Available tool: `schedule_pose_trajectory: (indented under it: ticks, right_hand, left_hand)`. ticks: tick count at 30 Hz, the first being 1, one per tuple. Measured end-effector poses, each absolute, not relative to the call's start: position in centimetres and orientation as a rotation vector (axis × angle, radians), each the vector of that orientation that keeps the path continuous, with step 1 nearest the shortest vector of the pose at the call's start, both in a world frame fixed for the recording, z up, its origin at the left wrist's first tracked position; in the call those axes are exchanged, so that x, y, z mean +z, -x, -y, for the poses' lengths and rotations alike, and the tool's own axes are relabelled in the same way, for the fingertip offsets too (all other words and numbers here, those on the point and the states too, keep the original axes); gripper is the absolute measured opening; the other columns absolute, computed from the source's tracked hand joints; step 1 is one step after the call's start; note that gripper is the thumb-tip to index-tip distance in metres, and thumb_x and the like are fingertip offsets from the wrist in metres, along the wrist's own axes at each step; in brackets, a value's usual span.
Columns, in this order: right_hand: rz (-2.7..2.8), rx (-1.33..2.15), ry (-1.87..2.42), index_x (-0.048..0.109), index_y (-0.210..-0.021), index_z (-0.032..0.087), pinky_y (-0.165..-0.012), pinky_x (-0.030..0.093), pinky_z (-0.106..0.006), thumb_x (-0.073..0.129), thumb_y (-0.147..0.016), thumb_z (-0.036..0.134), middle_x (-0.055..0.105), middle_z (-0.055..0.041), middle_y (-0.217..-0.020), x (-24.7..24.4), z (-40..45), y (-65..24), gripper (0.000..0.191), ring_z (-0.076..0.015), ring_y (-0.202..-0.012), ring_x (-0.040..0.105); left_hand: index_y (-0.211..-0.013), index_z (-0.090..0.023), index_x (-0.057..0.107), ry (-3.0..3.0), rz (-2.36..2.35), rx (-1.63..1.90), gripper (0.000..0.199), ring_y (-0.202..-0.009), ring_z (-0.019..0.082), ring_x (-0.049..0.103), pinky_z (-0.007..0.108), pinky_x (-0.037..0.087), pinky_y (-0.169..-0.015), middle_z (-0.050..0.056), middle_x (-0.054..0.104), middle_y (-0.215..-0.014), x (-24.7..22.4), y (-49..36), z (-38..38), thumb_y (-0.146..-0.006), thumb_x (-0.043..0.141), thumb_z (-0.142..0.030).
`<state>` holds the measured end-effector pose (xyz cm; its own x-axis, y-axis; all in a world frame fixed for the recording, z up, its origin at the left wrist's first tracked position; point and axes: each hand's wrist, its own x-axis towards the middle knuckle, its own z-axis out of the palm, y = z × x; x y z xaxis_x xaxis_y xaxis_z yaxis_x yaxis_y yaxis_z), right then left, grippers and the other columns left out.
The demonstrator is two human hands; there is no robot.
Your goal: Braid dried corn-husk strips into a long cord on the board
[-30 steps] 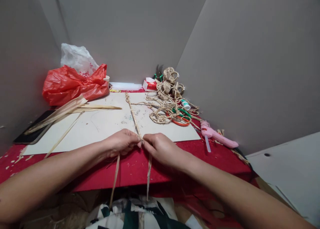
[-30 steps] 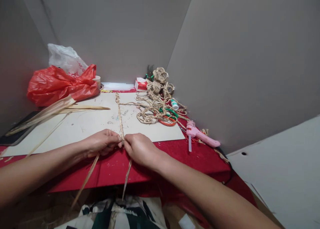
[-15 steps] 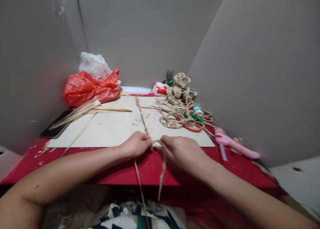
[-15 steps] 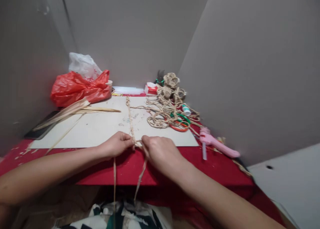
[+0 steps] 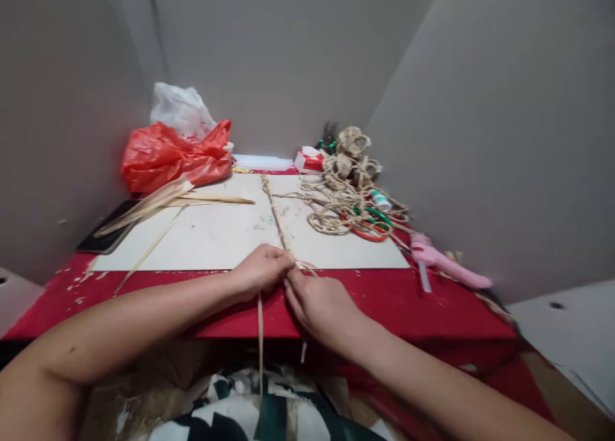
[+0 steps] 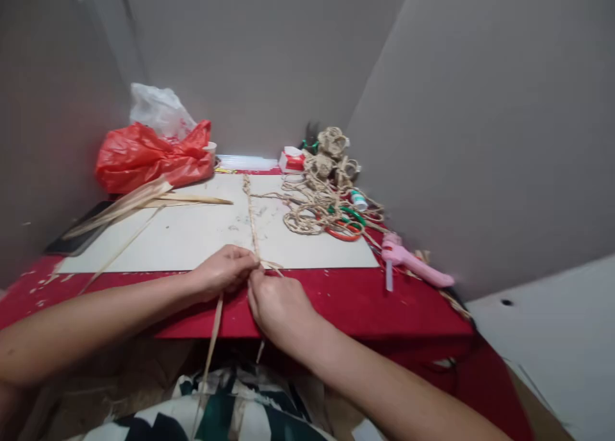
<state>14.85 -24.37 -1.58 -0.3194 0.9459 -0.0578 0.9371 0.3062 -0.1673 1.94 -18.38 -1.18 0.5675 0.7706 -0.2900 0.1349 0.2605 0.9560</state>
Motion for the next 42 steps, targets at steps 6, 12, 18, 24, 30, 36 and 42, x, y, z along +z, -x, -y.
schedule_pose_trajectory:
  ticks: [6,12,18,24,30,36,42]
  right_hand:
    - [2.572,0.549,1.467,0.056,-0.074,0.017,-0.051,0.027,-0.026,0.036,-0.093,0.031,0.062,-0.0064,-0.063,0.6,26.9,-16.2,0.030,-0.0124,-0.050,0.049]
    - [1.895,0.337,1.519,0.060,-0.095,0.016,-0.078,0.039,-0.030,0.042,-0.090,0.037,0.065,-0.0109,-0.096,1.8,23.8,-18.8,0.028,-0.0201,-0.089,0.057]
    - [1.797,1.359,1.347,0.058,-0.076,0.013,-0.045,0.031,-0.021,0.043,-0.086,0.050,0.049,0.0010,-0.054,-0.3,20.2,-18.4,0.042,-0.0081,-0.046,0.039]
    - [1.284,1.974,1.245,0.040,-0.061,0.018,-0.033,0.008,-0.017,0.057,-0.077,0.050,0.024,0.0114,-0.042,-1.1,19.4,-18.6,0.039,-0.0028,-0.034,0.012]
    - [0.992,1.903,1.273,0.043,-0.057,0.017,-0.032,0.007,-0.016,0.054,-0.076,0.032,0.023,0.0114,-0.036,-1.5,20.2,-16.9,0.026,-0.0025,-0.032,0.011]
    - [0.918,1.710,1.344,0.039,-0.051,0.017,-0.032,0.008,-0.017,0.054,-0.074,0.028,0.025,0.0105,-0.035,-1.2,21.3,-15.5,0.029,-0.0015,-0.030,0.013]
    - [0.844,1.805,1.220,0.034,-0.051,0.018,-0.033,0.007,-0.016,0.058,-0.072,0.034,0.026,0.0106,-0.035,-1.7,21.8,-14.9,0.036,-0.0008,-0.030,0.014]
  left_hand:
    - [-0.068,-0.014,0.052,-1.191,-0.821,0.483,0.020,-0.034,0.003,0.014,0.021,0.009,-0.037,-0.011,0.024,-0.040,-0.4,-1.7,17.9,-0.080,0.052,-0.030]
    - [-0.069,-0.016,0.049,-1.194,-0.749,0.445,0.024,-0.035,0.003,0.016,0.019,0.010,-0.038,-0.010,0.025,-0.043,0.0,-1.2,17.5,-0.080,0.054,-0.036]
    - [-0.070,-0.015,0.049,-1.208,-0.690,0.391,0.028,-0.038,0.003,0.012,0.019,0.008,-0.038,-0.011,0.022,-0.046,-0.4,-0.9,17.0,-0.078,0.057,-0.041]
    - [-0.074,-0.015,0.053,-1.385,-0.717,0.363,0.026,-0.038,0.004,0.016,0.020,0.012,-0.038,-0.010,0.027,-0.046,0.2,-0.6,16.6,-0.077,0.057,-0.041]
    - [-0.076,-0.012,0.058,-1.629,-0.744,0.288,0.015,-0.041,0.003,0.030,0.018,0.022,-0.041,-0.006,0.046,-0.053,0.9,-0.4,16.6,-0.079,0.050,-0.024]
    - [-0.082,-0.014,0.050,-1.508,-0.745,0.112,0.017,-0.039,0.011,0.051,0.021,0.039,-0.040,0.001,0.058,-0.054,1.2,0.0,17.4,-0.084,0.038,-0.026]
    - [-0.083,-0.016,0.043,-1.554,-0.841,0.265,0.009,-0.040,0.012,0.055,0.022,0.044,-0.039,0.000,0.057,-0.055,-0.1,-0.8,19.1,-0.083,0.035,-0.019]
